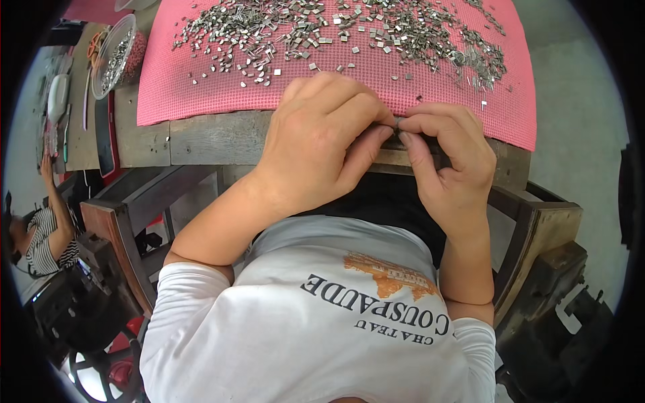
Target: The person fits small metal pieces into a metal holder by hand, places the holder into a press machine, and arranges metal components into the holder on the workbench.
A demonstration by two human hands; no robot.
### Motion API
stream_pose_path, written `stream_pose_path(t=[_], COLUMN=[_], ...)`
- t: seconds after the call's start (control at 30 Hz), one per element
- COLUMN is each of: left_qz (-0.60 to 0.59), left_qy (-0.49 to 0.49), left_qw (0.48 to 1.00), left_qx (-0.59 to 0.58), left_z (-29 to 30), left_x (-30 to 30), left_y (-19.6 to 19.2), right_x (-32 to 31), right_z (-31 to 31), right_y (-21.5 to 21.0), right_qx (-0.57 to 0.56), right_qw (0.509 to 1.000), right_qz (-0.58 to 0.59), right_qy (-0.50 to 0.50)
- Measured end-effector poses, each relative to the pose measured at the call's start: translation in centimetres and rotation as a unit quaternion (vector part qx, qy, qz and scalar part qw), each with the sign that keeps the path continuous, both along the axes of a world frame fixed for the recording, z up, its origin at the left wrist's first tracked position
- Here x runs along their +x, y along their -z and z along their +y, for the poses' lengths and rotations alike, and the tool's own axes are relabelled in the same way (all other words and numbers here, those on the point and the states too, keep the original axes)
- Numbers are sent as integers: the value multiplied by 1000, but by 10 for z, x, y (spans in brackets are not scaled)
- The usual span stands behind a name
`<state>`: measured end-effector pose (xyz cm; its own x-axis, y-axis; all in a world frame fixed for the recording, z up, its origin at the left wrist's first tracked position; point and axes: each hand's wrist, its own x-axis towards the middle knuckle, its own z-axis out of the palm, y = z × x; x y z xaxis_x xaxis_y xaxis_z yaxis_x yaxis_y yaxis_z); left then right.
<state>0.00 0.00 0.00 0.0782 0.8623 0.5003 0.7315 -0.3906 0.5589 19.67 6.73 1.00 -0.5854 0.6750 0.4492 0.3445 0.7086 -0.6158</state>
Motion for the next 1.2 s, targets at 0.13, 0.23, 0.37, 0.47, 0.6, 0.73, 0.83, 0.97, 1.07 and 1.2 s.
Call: stream_pose_path(t=[0.13, 0.23, 0.37, 0.47, 0.6, 0.73, 0.83, 0.97, 1.07, 1.2], left_qz=[21, 31, 56, 79, 134, 187, 176, 157, 102, 70], left_qy=[-12, -20, -27, -32, -47, -47, -44, -75, -64, -109], left_qw=[1000, 999, 997, 996, 989, 980, 983, 983, 992, 991], left_qx=[14, 20, 38, 37, 47, 40, 35, 50, 35, 28], left_z=[0, 1, 6, 8, 11, 13, 13, -7, -8, -7], left_x=[3, 5, 7, 8, 12, 15, 19, 28, 19, -14], left_y=[0, -1, -4, -9, -20, -35, -41, -4, 0, -7], right_x=[-1, -1, -1, 0, 2, 3, 9, 6, 5, 2], right_z=[1, 2, 6, 11, 18, 24, 27, 9, 6, 8], right_y=[1, 1, 1, -6, -15, -21, -27, 1, -2, -4], right_qx=[31, 38, 37, 46, 31, 8, -4, -15, -17, -20], right_qw=[1000, 999, 999, 999, 999, 999, 999, 999, 999, 999], right_qz=[6, 19, 35, 19, 9, 32, 37, 43, 35, 26], right_qy=[-6, -4, 10, -6, -22, -20, -6, -6, -6, 17])
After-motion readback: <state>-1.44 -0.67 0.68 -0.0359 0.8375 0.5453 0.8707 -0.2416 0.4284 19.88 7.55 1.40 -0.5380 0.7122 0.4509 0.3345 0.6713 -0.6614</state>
